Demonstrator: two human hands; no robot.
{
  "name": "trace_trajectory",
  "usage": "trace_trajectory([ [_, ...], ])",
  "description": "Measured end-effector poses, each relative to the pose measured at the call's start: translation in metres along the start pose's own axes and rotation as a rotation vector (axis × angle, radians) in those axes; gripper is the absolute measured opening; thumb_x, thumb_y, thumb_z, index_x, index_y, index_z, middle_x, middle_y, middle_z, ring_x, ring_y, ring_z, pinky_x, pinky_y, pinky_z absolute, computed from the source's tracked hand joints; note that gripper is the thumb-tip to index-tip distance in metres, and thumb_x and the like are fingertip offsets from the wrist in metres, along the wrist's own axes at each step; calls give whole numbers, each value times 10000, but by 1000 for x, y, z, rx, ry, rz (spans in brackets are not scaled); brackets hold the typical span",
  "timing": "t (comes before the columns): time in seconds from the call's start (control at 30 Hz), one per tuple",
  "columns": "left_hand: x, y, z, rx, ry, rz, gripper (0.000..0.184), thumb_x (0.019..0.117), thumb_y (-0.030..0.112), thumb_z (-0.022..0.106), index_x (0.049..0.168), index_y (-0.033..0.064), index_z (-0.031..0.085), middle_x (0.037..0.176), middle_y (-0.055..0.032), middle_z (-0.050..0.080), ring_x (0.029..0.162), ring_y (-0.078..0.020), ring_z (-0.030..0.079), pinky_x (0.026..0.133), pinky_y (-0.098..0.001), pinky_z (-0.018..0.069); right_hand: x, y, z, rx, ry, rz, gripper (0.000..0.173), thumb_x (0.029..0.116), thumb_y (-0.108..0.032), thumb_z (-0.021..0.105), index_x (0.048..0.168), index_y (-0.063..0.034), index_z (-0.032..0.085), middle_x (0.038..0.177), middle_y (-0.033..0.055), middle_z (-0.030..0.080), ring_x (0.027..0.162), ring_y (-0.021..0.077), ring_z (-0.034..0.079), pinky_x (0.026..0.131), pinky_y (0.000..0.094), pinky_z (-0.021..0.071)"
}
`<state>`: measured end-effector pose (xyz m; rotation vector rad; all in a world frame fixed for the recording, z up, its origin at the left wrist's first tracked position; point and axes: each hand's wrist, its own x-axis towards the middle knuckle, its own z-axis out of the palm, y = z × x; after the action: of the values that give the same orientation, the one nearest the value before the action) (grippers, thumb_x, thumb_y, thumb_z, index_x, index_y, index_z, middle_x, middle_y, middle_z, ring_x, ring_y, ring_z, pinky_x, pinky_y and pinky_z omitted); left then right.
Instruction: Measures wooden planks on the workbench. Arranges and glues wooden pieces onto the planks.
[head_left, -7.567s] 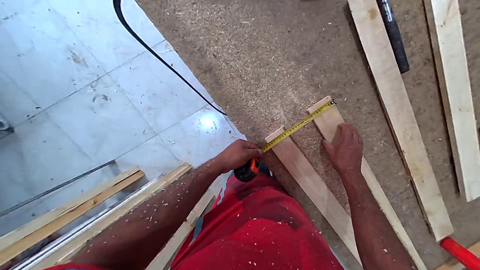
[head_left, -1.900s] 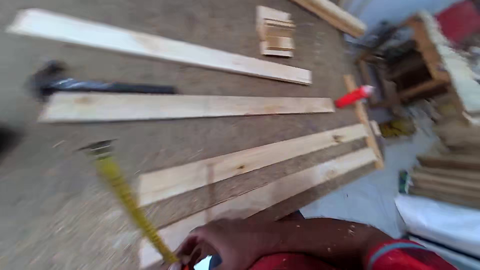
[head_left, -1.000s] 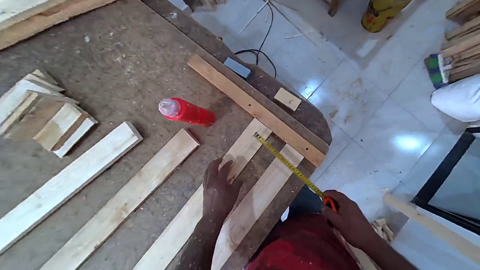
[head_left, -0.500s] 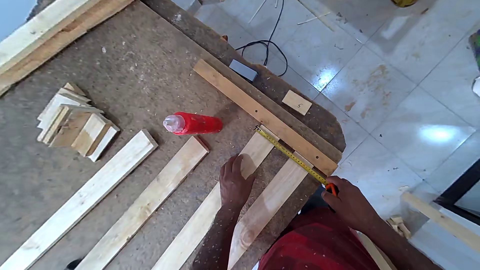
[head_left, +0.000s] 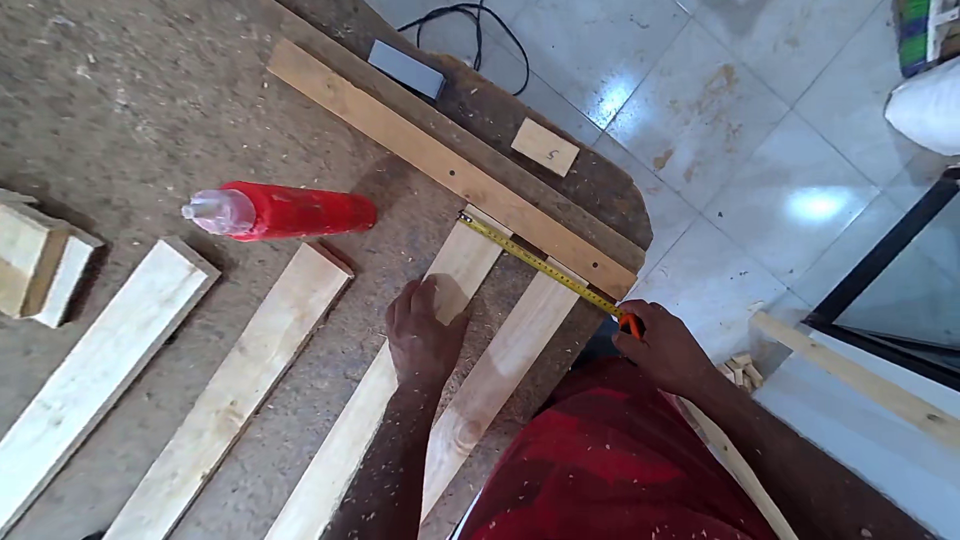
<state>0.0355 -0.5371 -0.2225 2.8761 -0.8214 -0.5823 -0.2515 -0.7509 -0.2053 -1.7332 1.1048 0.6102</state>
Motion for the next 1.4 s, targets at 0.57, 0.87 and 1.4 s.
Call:
trace_trajectory([
  [0.57,-1,-6,3,-4,-31,-26,750,782,359,870,1429,123,572,1507,-177,509,1394,-400,472,1135,-600,405,-3,5,3,-26,31,-51,533,904,-490,636,1355,-207,632,1118,78,666,939,225,673,799,481,582],
  [0.87,-17,-27,-9,-168,-30,32,663,854,444,777,1449,243,566,1610,-29,412,1499,-265,350,1213,-568,298,-14,-104,3,-275,-42,-720,730,842,-403,770,1422,-21,545,1258,200,657,1076,331,676,872,542,584],
  [1.4,-280,-158,33,-595,415,-657,283,922,267,744,1147,96,761,1391,-129,637,1329,-314,575,1113,-531,472,43,-342,121,-777,-16,-726,647,850,-462,695,1371,-91,598,1184,139,689,1087,316,672,918,537,555],
])
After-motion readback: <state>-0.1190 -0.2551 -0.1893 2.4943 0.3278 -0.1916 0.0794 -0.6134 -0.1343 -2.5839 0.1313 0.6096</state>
